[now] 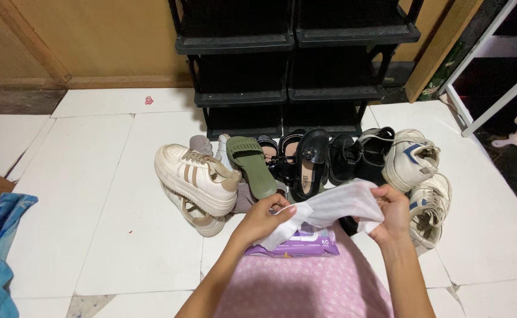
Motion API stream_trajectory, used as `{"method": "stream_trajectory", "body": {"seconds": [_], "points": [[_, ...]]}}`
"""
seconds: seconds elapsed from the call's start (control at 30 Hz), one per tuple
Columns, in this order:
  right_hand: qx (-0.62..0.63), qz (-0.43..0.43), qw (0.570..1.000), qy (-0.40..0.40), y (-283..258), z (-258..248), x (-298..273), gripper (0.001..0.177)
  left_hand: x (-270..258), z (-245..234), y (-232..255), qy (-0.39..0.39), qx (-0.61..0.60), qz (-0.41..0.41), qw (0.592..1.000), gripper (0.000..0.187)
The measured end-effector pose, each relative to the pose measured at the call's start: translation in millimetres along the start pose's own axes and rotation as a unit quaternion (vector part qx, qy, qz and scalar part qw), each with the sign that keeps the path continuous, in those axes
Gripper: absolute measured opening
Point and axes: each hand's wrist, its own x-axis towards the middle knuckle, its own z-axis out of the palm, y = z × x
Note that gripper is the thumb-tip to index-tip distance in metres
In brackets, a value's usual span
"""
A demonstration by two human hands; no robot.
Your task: The person sits on the floor and removes several pairs of shoes from a black plastic shoe rack, placing them on the floor. They then open a pack of wet wipes and use a wipe to clean the surface of a black shoe.
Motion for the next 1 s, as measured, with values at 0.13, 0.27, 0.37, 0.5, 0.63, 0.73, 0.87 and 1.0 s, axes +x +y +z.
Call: {"method": "stream_trajectory", "body": {"seconds": [0.13,0.27,0.37,0.5,0.63,0.73,0.87,1.0], "points": [[0.053,-0.039,0.998,0.024,-16,-4,-5,0.047,-2,-2,-1,0.0,0.016,-0.015,1.0,0.04],[0.052,-0.063,0.996,-0.021,-26,-7,-10,0.048,-1,1,4,-0.06,-0.013,-0.062,0.996,0.039],[0.043,-0.068,0.997,0.002,-26,-3,-13,0.048,2,10,10,-0.129,-0.042,-0.099,0.986,0.037],[0.05,-0.059,0.996,0.034,-20,6,-15,0.046,-2,15,13,-0.144,0.039,0.028,0.988,0.037],[0.037,-0.049,0.998,0.02,-16,9,-14,0.044,-11,13,16,-0.074,0.174,0.083,0.979,0.038],[0.01,-0.047,0.998,0.029,-15,7,-12,0.044,-8,10,23,-0.044,0.214,0.057,0.974,0.041],[-0.015,-0.025,0.999,0.023,-12,3,-6,0.05,-6,3,33,-0.028,0.201,0.036,0.979,0.041],[-0.061,-0.054,0.996,0.046,-4,-5,3,0.037,-4,2,37,-0.017,0.153,0.023,0.988,0.04]]}}
